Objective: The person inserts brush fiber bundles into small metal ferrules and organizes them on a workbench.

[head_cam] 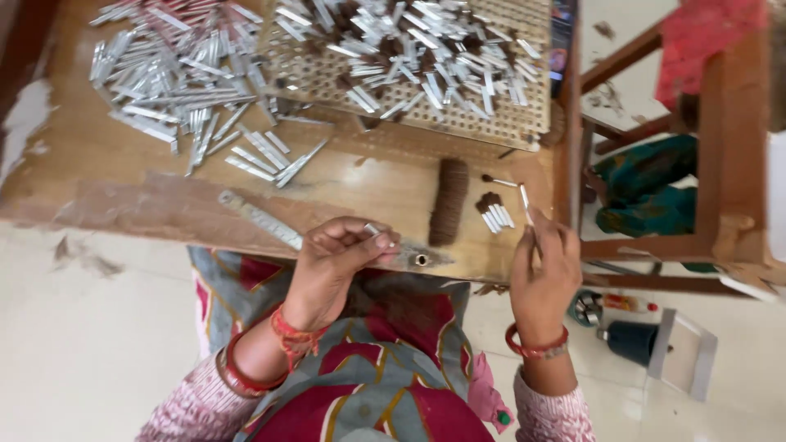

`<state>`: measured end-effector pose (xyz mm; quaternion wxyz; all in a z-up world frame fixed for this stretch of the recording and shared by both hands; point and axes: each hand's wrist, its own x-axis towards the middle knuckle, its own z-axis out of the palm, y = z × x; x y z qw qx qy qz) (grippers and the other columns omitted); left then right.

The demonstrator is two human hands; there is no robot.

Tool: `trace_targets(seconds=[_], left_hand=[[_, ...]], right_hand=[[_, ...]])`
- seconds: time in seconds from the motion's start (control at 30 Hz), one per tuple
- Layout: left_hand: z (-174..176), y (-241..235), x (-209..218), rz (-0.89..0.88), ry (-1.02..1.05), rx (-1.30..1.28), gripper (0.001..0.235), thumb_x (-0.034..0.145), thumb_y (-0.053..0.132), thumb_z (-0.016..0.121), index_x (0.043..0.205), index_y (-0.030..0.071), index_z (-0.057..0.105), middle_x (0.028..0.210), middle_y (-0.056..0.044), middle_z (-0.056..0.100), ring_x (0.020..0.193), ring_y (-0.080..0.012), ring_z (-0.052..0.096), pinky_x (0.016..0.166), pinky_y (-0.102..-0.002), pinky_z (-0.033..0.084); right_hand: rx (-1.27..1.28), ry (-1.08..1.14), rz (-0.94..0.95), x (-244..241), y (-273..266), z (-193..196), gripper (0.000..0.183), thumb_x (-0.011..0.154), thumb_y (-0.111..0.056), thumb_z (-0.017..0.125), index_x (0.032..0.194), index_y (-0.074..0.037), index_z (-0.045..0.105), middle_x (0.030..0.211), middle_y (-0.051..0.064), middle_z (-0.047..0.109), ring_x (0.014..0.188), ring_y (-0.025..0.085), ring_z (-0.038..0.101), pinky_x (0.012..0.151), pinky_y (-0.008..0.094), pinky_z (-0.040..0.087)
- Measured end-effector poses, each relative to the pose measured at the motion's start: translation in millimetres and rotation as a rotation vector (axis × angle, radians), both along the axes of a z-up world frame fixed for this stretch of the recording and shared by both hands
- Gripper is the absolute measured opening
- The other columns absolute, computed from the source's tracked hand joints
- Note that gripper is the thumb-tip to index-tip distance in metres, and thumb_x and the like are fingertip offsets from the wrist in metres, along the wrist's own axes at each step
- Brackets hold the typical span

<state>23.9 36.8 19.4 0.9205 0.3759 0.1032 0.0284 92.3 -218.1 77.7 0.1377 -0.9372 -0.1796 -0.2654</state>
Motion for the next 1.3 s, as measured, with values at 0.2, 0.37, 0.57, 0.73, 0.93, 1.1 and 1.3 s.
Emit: trace_targets(seconds=[0.2,0.37,0.57,0.73,0.93,1.1,1.3], left_hand=[[0.8,-3.4,4.3,0.003,0.087,-0.074,0.019,0.093,0.003,0.075,0.109,-0.002,0.069,0.098,-0.014,0.077,0.087,-0.0193,0.076,0.078,-0.031,0.063],[-3.2,-8.1,-0.3,-0.015,0.080,-0.110,0.018,0.091,0.003,0.077,0.106,-0.002,0.068,0.098,-0.014,0.078,0.088,-0.0203,0.077,0.079,-0.032,0.064],[-8.7,-13.9,-0.8,-0.019,0.064,-0.088,0.016,0.090,0.002,0.077,0.103,-0.002,0.069,0.099,-0.013,0.078,0.088,-0.0193,0.077,0.078,-0.032,0.065],[-9.8,-17.2,-0.2,-0.030,0.056,-0.056,0.014,0.087,0.000,0.079,0.098,-0.003,0.071,0.098,-0.013,0.078,0.087,-0.0179,0.076,0.079,-0.032,0.065],[-22.8,-22.1,1.1,-0.048,-0.068,0.001,0.010,0.088,-0.007,0.077,0.095,-0.005,0.070,0.096,-0.015,0.078,0.091,-0.0179,0.077,0.086,-0.031,0.064],[-20.2,-18.6,7.0,-0.045,-0.108,0.078,0.012,0.088,-0.007,0.078,0.095,-0.006,0.069,0.098,-0.014,0.077,0.092,-0.0166,0.076,0.086,-0.031,0.064],[-9.3,-4.2,18.1,0.027,-0.107,0.227,0.019,0.088,-0.001,0.077,0.107,-0.004,0.074,0.109,-0.007,0.077,0.095,-0.0086,0.072,0.086,-0.024,0.063]], right_hand=[[0.578,0.427,0.368,-52.8,28.1,-7.3,0.030,0.096,0.009,0.066,0.122,-0.004,0.072,0.105,0.008,0.066,0.082,0.011,0.064,0.070,0.023,0.053],[0.594,0.532,0.418,-65.2,41.3,-9.2,0.033,0.094,0.006,0.066,0.124,-0.007,0.073,0.101,0.006,0.067,0.079,0.008,0.063,0.069,0.021,0.053],[0.620,0.559,0.394,-67.6,44.2,-10.8,0.030,0.096,0.004,0.069,0.122,-0.008,0.075,0.098,0.005,0.068,0.075,0.006,0.060,0.065,0.020,0.049],[0.628,0.571,0.382,-68.2,42.3,-13.2,0.029,0.096,0.005,0.068,0.122,-0.007,0.075,0.098,0.005,0.068,0.073,0.006,0.060,0.063,0.020,0.048],[0.697,0.605,0.397,-68.2,40.7,-22.7,0.027,0.097,0.006,0.067,0.122,-0.004,0.074,0.099,0.005,0.068,0.075,0.006,0.060,0.065,0.019,0.048],[0.829,0.664,0.440,-65.3,41.3,-26.0,0.029,0.098,0.006,0.064,0.124,-0.004,0.072,0.102,0.007,0.067,0.074,0.006,0.062,0.064,0.020,0.051],[0.593,0.559,0.149,-31.6,-3.3,-25.5,0.043,0.094,0.008,0.055,0.129,-0.009,0.072,0.104,0.008,0.067,0.082,0.012,0.072,0.065,0.025,0.060]])
